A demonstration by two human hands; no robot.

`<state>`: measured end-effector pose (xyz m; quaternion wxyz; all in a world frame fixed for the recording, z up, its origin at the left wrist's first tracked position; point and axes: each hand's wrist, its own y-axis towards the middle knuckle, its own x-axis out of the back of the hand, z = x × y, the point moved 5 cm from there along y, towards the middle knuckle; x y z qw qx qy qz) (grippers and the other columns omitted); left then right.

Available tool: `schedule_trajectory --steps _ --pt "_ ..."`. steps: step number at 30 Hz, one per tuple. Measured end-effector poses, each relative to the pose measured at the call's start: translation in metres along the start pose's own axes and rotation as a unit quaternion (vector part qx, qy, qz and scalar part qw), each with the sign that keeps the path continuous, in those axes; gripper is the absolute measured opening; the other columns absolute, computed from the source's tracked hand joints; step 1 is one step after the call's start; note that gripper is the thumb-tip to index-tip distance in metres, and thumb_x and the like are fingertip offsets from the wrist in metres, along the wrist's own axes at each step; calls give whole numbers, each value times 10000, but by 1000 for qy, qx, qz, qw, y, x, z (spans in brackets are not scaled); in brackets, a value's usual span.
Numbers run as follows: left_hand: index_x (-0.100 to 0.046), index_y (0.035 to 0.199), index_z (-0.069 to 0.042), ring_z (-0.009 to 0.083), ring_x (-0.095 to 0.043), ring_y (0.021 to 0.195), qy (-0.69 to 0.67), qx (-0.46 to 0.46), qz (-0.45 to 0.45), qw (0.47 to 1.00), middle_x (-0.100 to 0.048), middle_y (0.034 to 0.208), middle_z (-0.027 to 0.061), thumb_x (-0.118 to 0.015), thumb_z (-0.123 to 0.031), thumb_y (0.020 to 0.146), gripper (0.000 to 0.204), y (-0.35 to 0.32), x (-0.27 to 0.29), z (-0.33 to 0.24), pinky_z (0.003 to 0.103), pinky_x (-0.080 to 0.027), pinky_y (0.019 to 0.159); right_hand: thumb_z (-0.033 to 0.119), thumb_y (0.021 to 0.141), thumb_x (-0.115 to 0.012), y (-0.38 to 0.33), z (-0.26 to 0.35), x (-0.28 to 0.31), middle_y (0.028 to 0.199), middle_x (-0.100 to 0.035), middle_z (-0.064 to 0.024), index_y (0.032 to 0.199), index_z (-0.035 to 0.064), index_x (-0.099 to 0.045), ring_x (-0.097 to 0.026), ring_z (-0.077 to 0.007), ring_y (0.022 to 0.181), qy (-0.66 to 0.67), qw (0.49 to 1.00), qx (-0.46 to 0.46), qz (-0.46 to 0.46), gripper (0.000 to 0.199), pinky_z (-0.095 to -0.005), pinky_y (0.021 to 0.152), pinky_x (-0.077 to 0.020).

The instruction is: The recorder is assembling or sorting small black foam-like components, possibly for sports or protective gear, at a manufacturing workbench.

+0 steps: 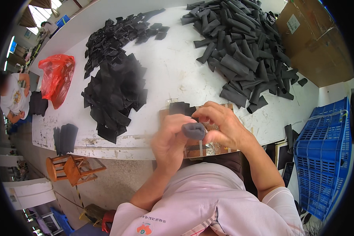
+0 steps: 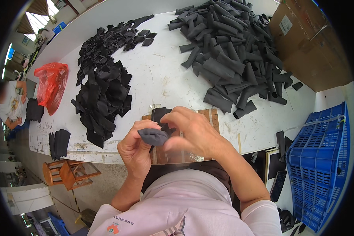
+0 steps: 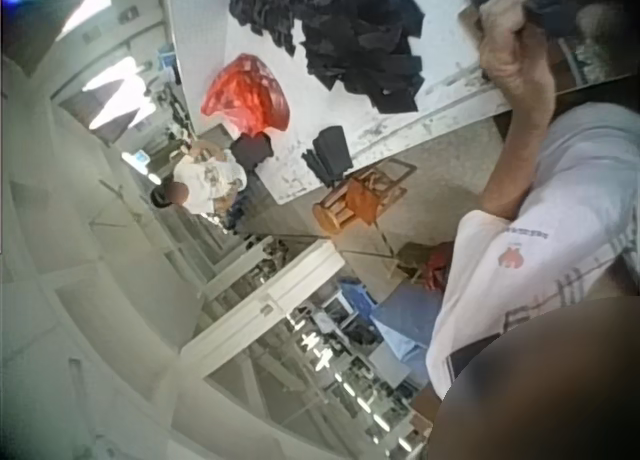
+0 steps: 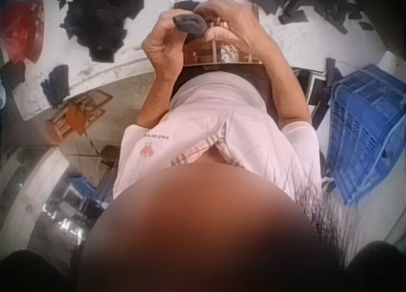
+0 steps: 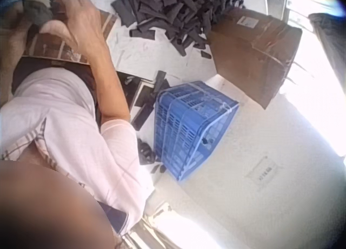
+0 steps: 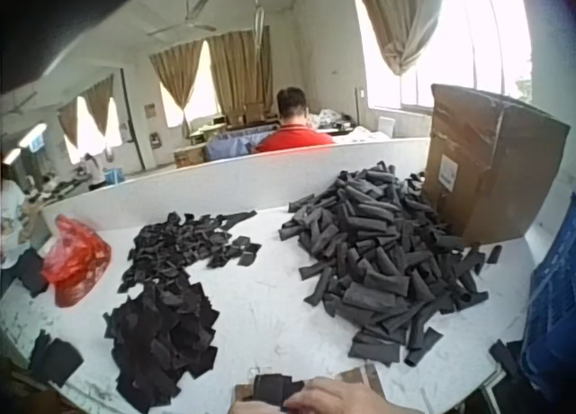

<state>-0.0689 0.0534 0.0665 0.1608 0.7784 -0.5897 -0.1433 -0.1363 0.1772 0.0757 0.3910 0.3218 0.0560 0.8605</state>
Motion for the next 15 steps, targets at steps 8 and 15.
schedule_trajectory --steps 8,15 --pt "-564 855 24 159 -527 834 -186 163 -22 969 -572 936 137 -574 -124 822 153 -22 -8 33 275 -448 746 237 645 -676 -16 -12 -26 603 -480 -51 632 28 -519 -525 -226 596 -182 983 8 25 262 -347 471 -413" --pt "-566 869 14 164 -508 882 -45 60 99 992 -570 914 83 -593 -24 774 106 11 -9 14 268 -442 683 180 688 -645 -15 -6 -23 593 -484 -65 656 24 -536 -524 -236 557 -144 989 22 -4 192 -347 442 -411"
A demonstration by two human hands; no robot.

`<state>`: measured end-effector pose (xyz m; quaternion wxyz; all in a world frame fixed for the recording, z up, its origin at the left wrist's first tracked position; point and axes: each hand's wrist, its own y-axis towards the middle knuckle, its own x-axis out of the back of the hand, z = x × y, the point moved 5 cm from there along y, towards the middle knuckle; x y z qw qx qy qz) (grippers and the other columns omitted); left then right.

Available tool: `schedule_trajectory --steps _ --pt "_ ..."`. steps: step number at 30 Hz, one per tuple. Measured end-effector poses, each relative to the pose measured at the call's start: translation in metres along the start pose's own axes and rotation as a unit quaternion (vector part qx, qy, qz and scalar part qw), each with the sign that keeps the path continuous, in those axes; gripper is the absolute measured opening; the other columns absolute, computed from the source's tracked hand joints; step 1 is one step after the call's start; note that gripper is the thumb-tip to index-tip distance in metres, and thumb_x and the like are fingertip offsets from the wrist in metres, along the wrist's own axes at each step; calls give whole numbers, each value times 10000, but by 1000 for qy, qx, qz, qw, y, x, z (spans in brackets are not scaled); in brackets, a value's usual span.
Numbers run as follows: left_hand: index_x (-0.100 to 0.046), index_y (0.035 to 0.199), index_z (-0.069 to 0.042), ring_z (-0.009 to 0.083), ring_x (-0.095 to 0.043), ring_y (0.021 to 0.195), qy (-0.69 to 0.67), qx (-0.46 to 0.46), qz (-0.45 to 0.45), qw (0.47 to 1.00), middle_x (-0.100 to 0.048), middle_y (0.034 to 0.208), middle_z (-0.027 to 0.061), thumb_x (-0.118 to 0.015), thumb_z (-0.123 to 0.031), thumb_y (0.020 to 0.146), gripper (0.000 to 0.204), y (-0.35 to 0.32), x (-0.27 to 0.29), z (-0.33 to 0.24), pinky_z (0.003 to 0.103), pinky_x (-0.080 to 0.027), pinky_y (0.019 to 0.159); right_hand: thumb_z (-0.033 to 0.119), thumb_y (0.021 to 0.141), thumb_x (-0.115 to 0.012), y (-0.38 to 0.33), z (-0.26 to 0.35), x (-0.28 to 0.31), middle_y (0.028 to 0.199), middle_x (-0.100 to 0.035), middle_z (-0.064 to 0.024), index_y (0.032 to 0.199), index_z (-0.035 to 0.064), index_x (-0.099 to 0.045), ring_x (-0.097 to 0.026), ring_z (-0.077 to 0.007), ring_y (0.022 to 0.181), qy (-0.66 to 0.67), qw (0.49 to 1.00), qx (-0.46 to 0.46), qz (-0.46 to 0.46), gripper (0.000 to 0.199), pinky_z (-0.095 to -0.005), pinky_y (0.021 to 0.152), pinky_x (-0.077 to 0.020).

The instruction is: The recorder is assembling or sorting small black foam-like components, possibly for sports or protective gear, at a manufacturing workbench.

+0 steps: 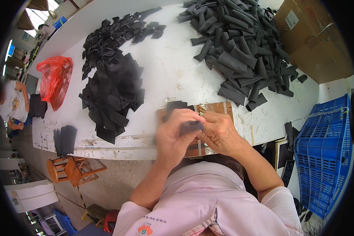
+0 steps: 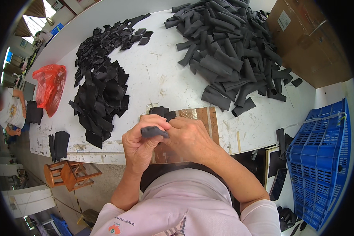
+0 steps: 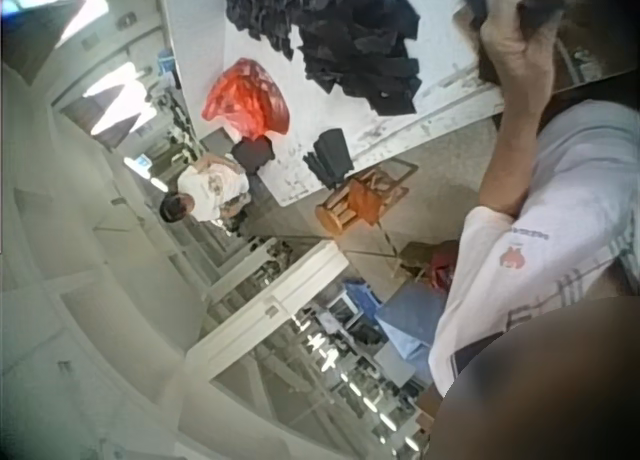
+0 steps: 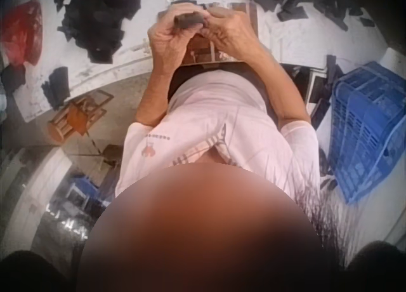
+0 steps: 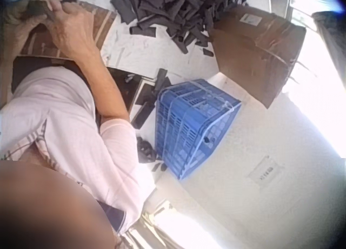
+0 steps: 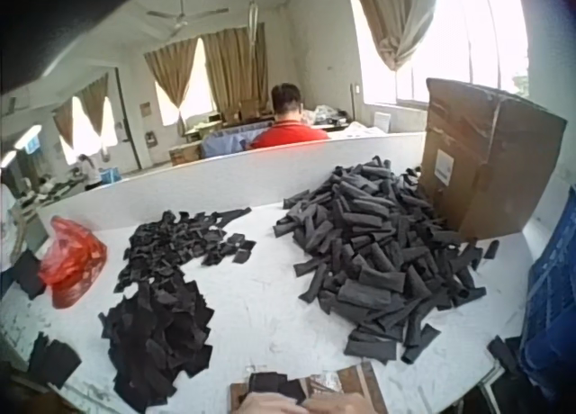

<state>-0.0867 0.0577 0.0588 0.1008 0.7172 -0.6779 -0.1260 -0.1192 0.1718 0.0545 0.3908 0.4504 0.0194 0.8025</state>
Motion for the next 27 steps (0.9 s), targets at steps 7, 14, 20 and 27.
schedule_trajectory --steps 7,14,20,27 --pt "-594 811 10 156 -519 830 10 52 10 999 -588 862 63 -624 -92 765 115 -4 -8 9 251 -420 708 141 725 -611 -9 -14 -15 623 -519 -100 732 20 -553 -532 -265 555 24 999 -37 32 134 -359 456 -427" --pt "-572 821 17 198 -535 776 105 -40 89 990 -571 835 100 -625 -36 731 117 8 -10 11 268 -436 659 110 746 -579 -21 -32 -32 605 -509 -112 800 19 -558 -524 -281 546 131 990 -41 -25 107 -361 457 -427" --pt "-577 801 3 212 -537 765 124 -39 49 990 -590 806 86 -621 12 707 105 5 -17 -11 281 -438 642 115 750 -571 -15 -17 -11 622 -505 -122 749 23 -527 -509 -292 551 131 989 7 -75 102 -367 469 -417" --pt "-578 872 23 159 -541 781 -19 57 -25 998 -588 853 80 -584 -3 773 103 -6 -14 0 245 -441 663 144 746 -587 -18 -29 -27 639 -519 -111 764 35 -509 -528 -296 598 65 997 -29 13 136 -382 490 -416"
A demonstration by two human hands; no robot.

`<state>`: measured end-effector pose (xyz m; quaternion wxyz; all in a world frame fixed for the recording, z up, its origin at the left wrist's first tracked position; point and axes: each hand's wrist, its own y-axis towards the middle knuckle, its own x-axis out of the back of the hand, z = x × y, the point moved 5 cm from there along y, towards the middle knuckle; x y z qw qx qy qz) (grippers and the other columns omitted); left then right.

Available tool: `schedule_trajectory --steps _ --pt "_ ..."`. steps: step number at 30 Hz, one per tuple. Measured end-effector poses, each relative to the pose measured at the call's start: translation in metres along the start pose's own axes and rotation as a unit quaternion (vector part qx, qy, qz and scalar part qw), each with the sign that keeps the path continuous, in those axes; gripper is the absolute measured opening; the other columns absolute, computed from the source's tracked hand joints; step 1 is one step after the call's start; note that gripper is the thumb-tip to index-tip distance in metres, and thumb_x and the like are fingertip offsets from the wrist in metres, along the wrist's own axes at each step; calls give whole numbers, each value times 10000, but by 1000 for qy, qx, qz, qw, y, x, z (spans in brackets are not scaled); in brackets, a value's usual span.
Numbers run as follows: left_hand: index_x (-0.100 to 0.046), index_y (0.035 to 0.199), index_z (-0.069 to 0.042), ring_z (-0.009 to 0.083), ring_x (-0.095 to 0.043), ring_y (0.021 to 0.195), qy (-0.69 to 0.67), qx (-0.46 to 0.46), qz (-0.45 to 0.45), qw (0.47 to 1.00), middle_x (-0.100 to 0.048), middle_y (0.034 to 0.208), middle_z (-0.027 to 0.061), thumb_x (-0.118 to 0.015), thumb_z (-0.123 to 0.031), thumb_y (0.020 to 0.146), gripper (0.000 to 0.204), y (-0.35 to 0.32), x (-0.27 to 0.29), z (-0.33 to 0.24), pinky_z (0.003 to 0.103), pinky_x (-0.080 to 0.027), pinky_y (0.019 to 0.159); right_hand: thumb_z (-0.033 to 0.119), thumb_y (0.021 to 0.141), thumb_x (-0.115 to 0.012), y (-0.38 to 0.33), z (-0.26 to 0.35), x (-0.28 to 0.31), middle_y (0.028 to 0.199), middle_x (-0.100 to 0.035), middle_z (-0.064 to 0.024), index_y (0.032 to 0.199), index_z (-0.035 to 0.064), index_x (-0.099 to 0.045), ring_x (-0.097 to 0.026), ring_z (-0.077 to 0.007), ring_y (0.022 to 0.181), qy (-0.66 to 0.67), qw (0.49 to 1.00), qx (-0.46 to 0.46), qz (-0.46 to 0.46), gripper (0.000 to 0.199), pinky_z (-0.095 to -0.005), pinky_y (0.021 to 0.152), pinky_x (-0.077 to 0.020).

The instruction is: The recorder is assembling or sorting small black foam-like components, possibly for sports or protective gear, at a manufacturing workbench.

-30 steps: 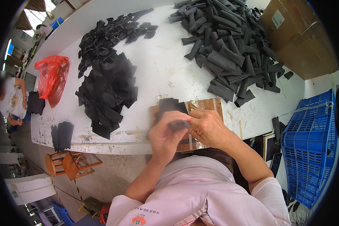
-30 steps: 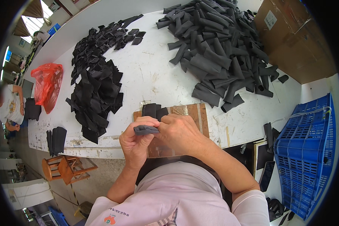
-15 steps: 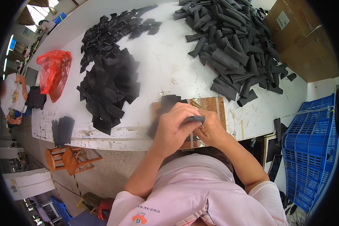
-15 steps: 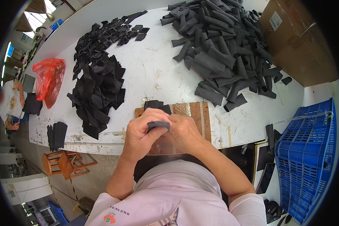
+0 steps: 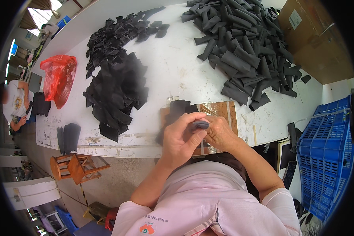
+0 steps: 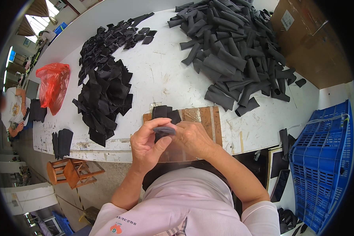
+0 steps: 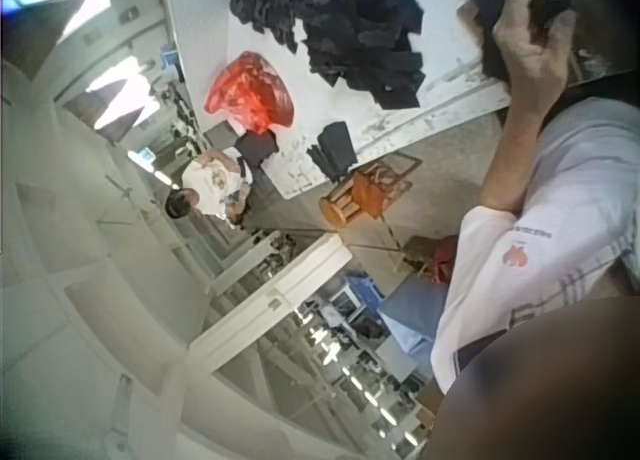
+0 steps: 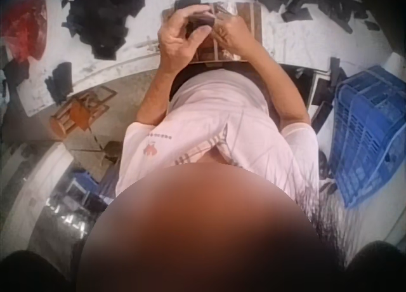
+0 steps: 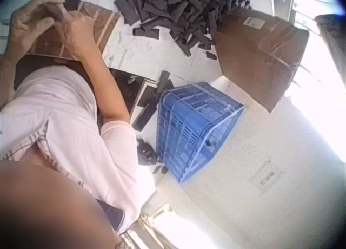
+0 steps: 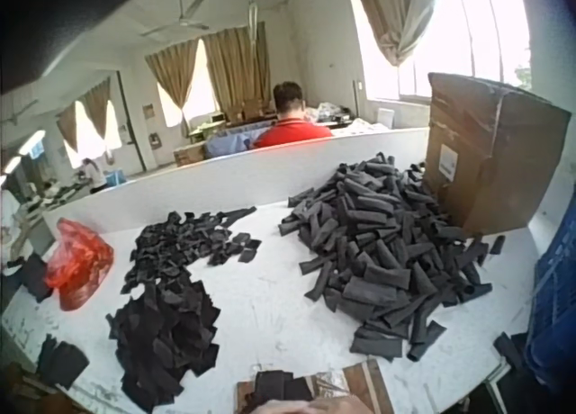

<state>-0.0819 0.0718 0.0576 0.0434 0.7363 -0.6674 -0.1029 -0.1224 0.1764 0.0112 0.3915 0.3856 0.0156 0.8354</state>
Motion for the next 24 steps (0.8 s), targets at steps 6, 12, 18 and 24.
schedule_trajectory --steps 6,12,18,24 --pt "-563 939 19 189 -530 875 -196 -45 -62 978 -573 904 136 -544 -83 826 154 -7 9 0 291 -421 780 191 726 -619 13 25 20 648 -514 -94 752 31 -517 -529 -273 608 -54 998 -28 26 192 -369 506 -419" --pt "-581 880 -22 251 -476 893 -297 10 -105 949 -554 887 103 -549 -147 829 139 -10 29 8 387 -362 862 222 719 -632 13 25 13 596 -509 -82 639 38 -501 -534 -249 595 -103 994 24 22 240 -350 484 -417" --pt "-584 864 -14 238 -497 848 -277 12 -112 954 -575 839 99 -552 -118 823 116 -13 30 11 371 -369 851 223 715 -640 7 25 10 557 -500 -88 595 39 -489 -521 -261 531 -68 998 -8 -3 266 -359 443 -405" --pt "-570 892 43 186 -529 860 -187 -10 -89 978 -580 896 127 -547 -136 835 190 -8 34 17 304 -400 796 205 716 -640 10 21 8 544 -516 -110 576 37 -479 -521 -281 510 -75 997 -7 20 271 -372 445 -402"
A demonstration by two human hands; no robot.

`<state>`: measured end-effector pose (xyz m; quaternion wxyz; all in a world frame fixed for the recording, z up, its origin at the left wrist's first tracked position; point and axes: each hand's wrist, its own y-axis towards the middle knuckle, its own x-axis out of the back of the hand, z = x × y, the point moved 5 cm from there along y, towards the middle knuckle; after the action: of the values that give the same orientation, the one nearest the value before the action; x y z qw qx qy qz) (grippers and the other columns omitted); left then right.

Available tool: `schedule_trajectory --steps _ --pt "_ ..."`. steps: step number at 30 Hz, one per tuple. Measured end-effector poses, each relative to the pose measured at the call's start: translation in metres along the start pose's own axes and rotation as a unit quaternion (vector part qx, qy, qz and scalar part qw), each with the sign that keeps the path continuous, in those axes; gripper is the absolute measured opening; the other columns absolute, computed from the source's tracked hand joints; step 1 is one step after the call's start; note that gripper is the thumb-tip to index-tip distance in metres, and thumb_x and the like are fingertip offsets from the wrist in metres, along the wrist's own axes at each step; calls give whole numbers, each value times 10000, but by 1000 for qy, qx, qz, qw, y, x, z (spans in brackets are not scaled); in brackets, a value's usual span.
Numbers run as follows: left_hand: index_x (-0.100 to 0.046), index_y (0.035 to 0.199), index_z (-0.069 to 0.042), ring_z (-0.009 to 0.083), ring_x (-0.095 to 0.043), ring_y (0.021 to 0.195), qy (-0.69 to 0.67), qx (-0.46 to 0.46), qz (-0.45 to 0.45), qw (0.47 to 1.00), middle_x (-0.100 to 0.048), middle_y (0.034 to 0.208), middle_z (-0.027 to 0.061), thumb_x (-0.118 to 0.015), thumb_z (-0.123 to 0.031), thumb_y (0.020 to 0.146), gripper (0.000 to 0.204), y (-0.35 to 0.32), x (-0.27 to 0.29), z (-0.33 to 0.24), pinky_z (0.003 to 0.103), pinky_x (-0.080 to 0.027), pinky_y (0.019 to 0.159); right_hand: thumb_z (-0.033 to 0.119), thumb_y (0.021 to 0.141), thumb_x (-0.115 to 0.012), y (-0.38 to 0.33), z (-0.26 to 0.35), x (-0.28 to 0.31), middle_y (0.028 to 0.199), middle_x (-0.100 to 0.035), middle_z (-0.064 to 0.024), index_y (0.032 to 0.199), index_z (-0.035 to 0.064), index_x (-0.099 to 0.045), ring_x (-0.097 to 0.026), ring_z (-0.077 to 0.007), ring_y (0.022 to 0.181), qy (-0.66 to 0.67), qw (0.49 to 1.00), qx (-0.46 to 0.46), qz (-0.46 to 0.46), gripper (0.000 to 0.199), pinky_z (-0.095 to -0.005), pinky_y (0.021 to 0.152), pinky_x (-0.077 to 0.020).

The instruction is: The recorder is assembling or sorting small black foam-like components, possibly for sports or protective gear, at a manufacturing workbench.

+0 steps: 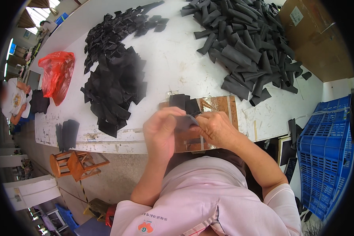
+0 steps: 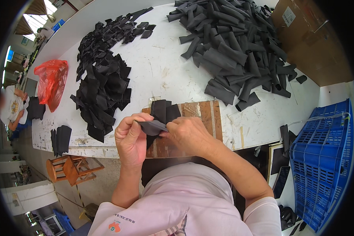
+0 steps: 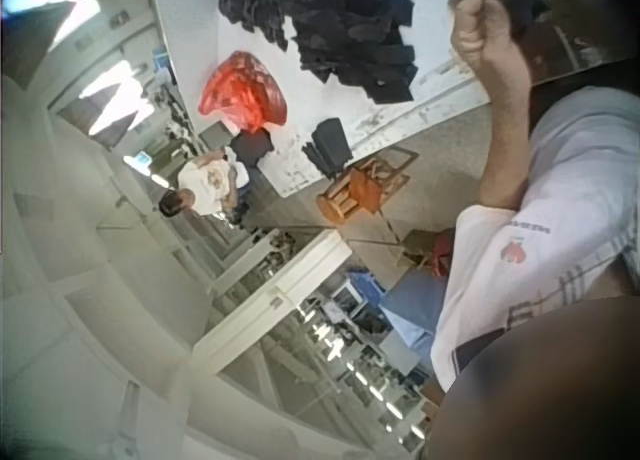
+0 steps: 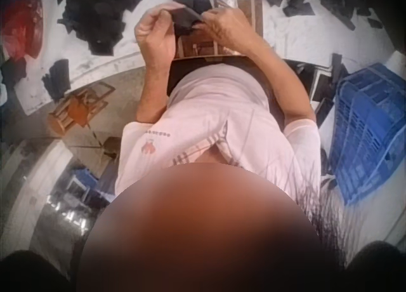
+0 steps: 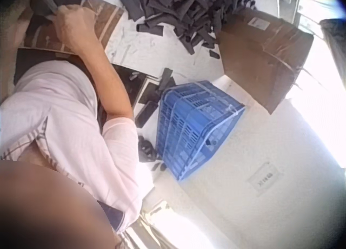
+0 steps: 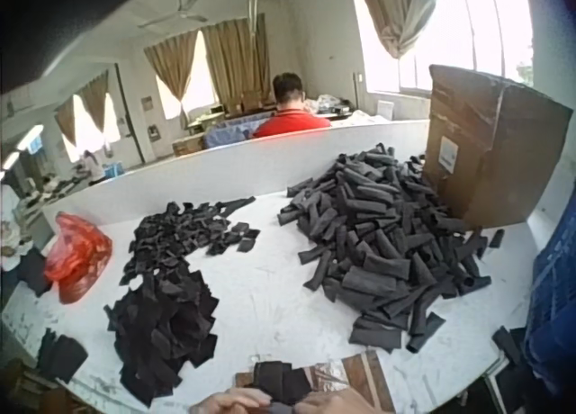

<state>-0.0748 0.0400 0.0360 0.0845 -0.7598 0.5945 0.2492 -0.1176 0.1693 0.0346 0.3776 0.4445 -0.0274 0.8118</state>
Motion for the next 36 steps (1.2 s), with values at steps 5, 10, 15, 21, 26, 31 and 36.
schedule_trajectory --steps 5,10,15,21,26,31,36 --pt "-540 979 33 211 -553 831 339 38 -131 931 -592 914 116 -548 -126 799 240 4 65 30 317 -430 745 360 874 -478 35 -11 52 522 -500 0 701 -1 -574 -502 -82 504 535 832 -146 -34 412 -239 472 -402" --pt "-482 1057 14 324 -505 869 715 103 -40 690 -554 895 180 -640 -157 715 414 -4 95 64 386 -403 776 459 889 -372 10 -53 32 593 -513 -32 857 -16 -549 -462 -82 512 433 856 -258 -112 507 -201 502 -383" --pt "-547 769 7 324 -514 780 674 119 -73 725 -554 794 146 -643 -106 692 167 -16 112 63 386 -406 699 341 888 -457 -55 -51 -28 590 -501 -18 804 -4 -563 -453 -73 545 428 840 -334 14 371 -201 507 -383" --pt "-588 748 14 141 -546 597 468 125 -123 866 -598 663 65 -629 -64 720 92 -18 100 31 249 -426 572 360 834 -545 -68 -16 -66 728 -548 -41 938 -21 -554 -504 -97 675 428 831 -329 136 396 -221 604 -426" --pt "-609 786 13 47 -518 637 288 185 -103 934 -598 695 11 -628 -53 738 83 -17 76 25 190 -407 580 411 738 -647 -58 6 -90 1021 -527 -110 1193 -26 -395 -518 -148 882 601 702 -345 163 680 -267 754 -428" --pt "-604 768 -5 49 -510 623 267 168 -105 943 -587 685 4 -624 -53 745 56 -19 78 27 195 -406 575 419 711 -671 -56 1 -103 1012 -532 -114 1181 -31 -395 -528 -160 879 598 705 -364 115 707 -269 741 -440" --pt "-584 772 -7 53 -522 636 119 277 -64 951 -590 704 20 -605 -47 764 46 -34 50 26 185 -414 589 287 761 -657 -60 8 -96 870 -574 -42 1054 -13 -507 -523 -104 752 652 654 -365 120 445 -229 654 -437"
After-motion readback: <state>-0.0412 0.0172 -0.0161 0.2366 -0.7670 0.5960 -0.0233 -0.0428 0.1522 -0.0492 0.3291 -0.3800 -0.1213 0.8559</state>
